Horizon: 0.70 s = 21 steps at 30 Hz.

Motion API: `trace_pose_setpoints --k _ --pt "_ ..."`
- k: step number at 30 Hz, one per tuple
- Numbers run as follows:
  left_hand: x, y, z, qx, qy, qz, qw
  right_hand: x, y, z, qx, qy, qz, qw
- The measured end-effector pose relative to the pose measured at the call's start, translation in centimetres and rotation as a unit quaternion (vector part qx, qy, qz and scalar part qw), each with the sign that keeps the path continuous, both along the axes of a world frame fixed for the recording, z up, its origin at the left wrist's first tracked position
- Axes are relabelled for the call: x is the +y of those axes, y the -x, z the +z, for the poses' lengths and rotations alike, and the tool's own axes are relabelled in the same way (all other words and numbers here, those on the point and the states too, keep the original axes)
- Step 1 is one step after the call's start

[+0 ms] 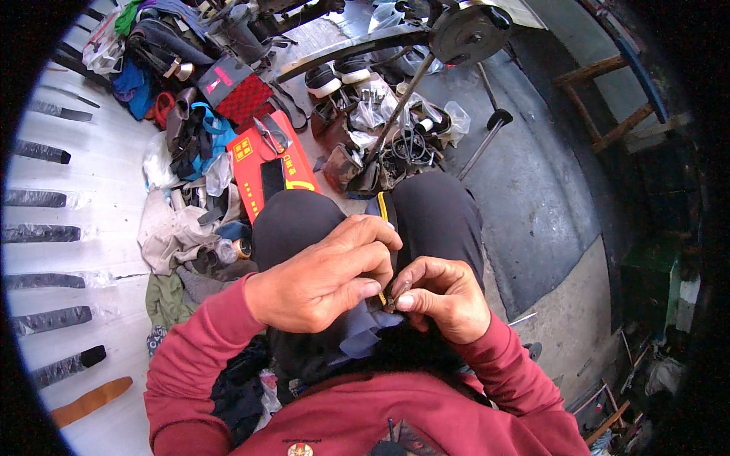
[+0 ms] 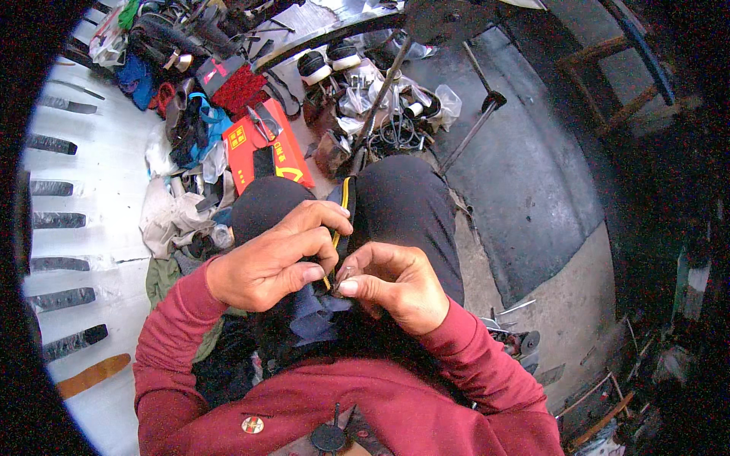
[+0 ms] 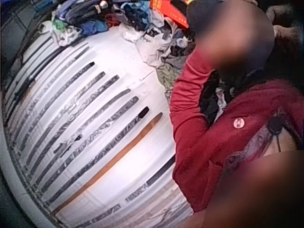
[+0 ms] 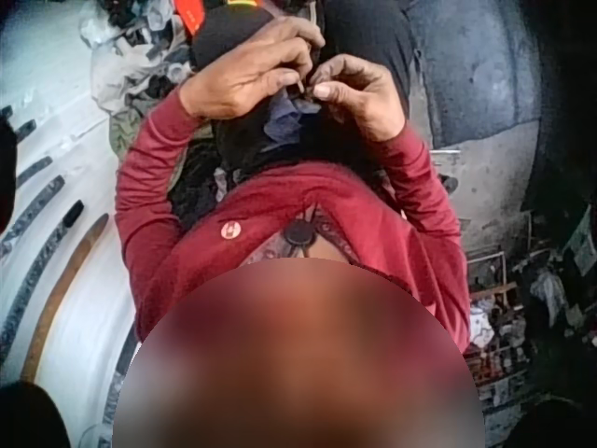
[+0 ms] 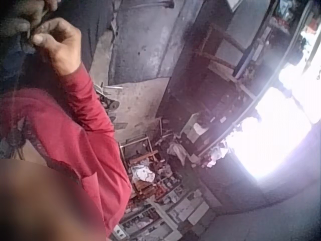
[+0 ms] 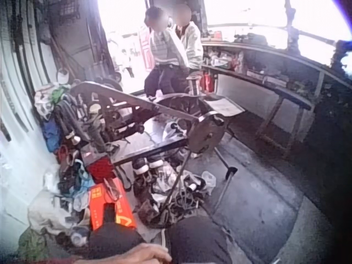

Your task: The person threads a yellow cord through a dark blue bag, then uses a sewing machine to stitch along the bag's edge. The person repeatedly positions the bag under the needle and operates the machine to sew.

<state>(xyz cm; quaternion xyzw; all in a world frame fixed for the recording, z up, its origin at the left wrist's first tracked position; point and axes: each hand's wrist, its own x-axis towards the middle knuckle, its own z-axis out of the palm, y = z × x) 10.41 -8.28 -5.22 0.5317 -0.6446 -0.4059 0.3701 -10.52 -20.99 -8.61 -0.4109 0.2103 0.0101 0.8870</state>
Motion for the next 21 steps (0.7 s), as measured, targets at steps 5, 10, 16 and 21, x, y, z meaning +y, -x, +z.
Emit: trace_pose_setpoints --k 5,10,16,21 --pt "0.2 -0.1 0.1 0.008 -0.035 0.0 0.999 0.0 -0.1 0.1 -0.013 0.016 -0.032 0.999" --pt "0.9 0.3 0.4 -0.035 0.013 0.031 0.999 -4.4 0.0 -1.6 -0.023 0.13 -0.209 0.969" --pt "2.7 1.2 1.1 -0.087 0.031 0.127 0.988 -14.5 -3.7 -15.0 0.176 0.257 -0.26 0.914" --pt "4.4 1.4 0.4 -0.103 0.037 0.23 0.967 -15.5 -12.3 -26.6 0.261 0.491 -0.055 0.829"
